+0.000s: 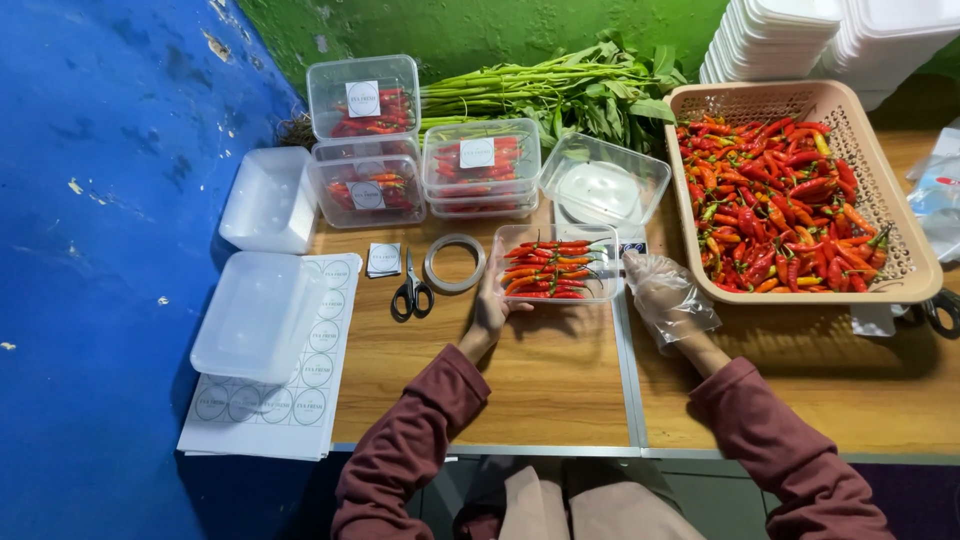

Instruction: The person sorts red chiles by hand from a large basket onto a scale, places a label inside a clear plastic container, and then transfers the chiles into the container.

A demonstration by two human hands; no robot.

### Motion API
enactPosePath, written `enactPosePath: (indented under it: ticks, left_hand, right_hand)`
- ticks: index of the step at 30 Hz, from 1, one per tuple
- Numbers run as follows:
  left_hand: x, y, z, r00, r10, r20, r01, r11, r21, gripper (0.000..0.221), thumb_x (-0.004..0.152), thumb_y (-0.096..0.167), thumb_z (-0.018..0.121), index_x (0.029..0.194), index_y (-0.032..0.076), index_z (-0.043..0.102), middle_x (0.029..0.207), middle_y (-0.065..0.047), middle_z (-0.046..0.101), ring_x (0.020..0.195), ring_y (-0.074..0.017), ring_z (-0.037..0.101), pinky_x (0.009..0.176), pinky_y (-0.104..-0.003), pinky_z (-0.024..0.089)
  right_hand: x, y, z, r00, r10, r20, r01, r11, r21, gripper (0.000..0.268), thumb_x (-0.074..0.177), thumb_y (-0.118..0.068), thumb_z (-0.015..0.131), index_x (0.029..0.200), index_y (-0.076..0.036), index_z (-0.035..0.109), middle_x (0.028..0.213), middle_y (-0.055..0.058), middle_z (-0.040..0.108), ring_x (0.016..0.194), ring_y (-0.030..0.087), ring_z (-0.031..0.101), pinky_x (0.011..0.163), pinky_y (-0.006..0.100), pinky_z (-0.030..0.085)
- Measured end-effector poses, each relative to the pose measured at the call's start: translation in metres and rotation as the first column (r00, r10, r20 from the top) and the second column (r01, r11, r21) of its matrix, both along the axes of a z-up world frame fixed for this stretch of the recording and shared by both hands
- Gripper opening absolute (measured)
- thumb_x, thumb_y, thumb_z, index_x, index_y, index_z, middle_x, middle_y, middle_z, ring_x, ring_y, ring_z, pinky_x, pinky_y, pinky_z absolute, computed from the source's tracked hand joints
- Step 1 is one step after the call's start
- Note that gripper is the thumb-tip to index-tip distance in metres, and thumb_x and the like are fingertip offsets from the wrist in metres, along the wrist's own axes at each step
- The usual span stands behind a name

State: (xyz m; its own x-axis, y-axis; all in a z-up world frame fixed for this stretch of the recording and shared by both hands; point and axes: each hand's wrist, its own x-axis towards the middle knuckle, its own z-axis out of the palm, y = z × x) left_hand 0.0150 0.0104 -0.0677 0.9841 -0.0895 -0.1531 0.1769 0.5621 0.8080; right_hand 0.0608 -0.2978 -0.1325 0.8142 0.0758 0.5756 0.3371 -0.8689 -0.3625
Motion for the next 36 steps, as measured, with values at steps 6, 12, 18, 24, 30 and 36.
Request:
enactPosePath:
  ticks: [6,12,18,24,30,36]
  left_hand:
    - [-0.005,-0.003,0.01,1.0,-0.005,0.006,0.005,1.0,-0.001,0.065,0.1,0.061,0.042,0.16,0.044,0.024,0.124,-0.019,0.064,0.101,-0.0321,0.073,0.052,-0.039,0.067]
    - [-0.001,-0.001,-0.001,1.0,-0.003,0.005,0.003,1.0,-0.003,0.065,0.1,0.06,0.042,0.161,0.042,0.023,0.126,-0.02,0.063,0.098,-0.0343,0.073,0.053,-0.04,0.067]
    - [-0.006,-0.003,0.009,1.0,0.002,0.013,-0.001,1.0,-0.013,0.065,0.101,0.058,0.042,0.161,0.04,0.024,0.127,-0.02,0.062,0.097,-0.035,0.074,0.052,-0.039,0.067]
    - [-0.013,-0.006,0.025,0.995,-0.008,0.1,0.002,0.998,0.068,0.066,0.103,0.054,0.039,0.163,0.035,0.018,0.128,-0.023,0.063,0.097,-0.0339,0.074,0.051,-0.034,0.066]
    - [-0.016,-0.009,0.03,0.992,0.0,0.123,-0.012,0.995,0.102,0.065,0.104,0.053,0.038,0.163,0.034,0.019,0.139,-0.024,0.059,0.101,-0.0355,0.073,0.051,-0.033,0.066]
    - [-0.019,-0.011,0.026,0.994,0.018,0.107,-0.035,0.987,0.156,0.066,0.105,0.054,0.035,0.164,0.031,0.016,0.138,-0.03,0.057,0.103,-0.0435,0.071,0.05,-0.037,0.065]
  right_hand:
    - [0.006,-0.009,-0.021,0.987,0.088,0.136,-0.072,0.991,-0.117,0.032,0.092,-0.036,0.083,0.08,-0.007,0.076,0.063,0.015,0.061,0.069,0.035,0.071,0.075,0.034,0.057]
    - [0.01,0.011,-0.024,0.875,-0.085,-0.477,0.224,0.943,0.244,0.037,0.09,-0.044,0.084,0.072,-0.013,0.077,0.052,0.013,0.062,0.055,0.027,0.068,0.048,0.024,0.044]
    - [-0.001,0.028,0.004,0.841,-0.262,-0.473,0.37,0.917,0.149,0.05,0.082,-0.056,0.088,0.06,-0.015,0.071,0.05,0.007,0.06,0.055,0.025,0.069,0.047,0.024,0.046]
    - [0.007,0.003,0.006,0.891,0.104,-0.443,0.149,0.853,0.5,0.04,0.093,-0.028,0.082,0.061,-0.013,0.064,0.049,0.007,0.055,0.044,0.018,0.059,0.034,0.022,0.037]
    - [0.025,-0.032,-0.014,0.636,0.713,0.293,-0.484,0.665,-0.568,0.025,0.097,-0.003,0.056,0.086,0.018,0.063,0.077,0.033,0.058,0.084,0.047,0.065,0.086,0.041,0.054]
    - [-0.005,-0.019,0.001,0.94,0.301,0.161,-0.235,0.913,-0.333,0.017,0.094,-0.007,0.061,0.102,0.003,0.072,0.078,0.013,0.063,0.075,0.024,0.063,0.07,0.031,0.052]
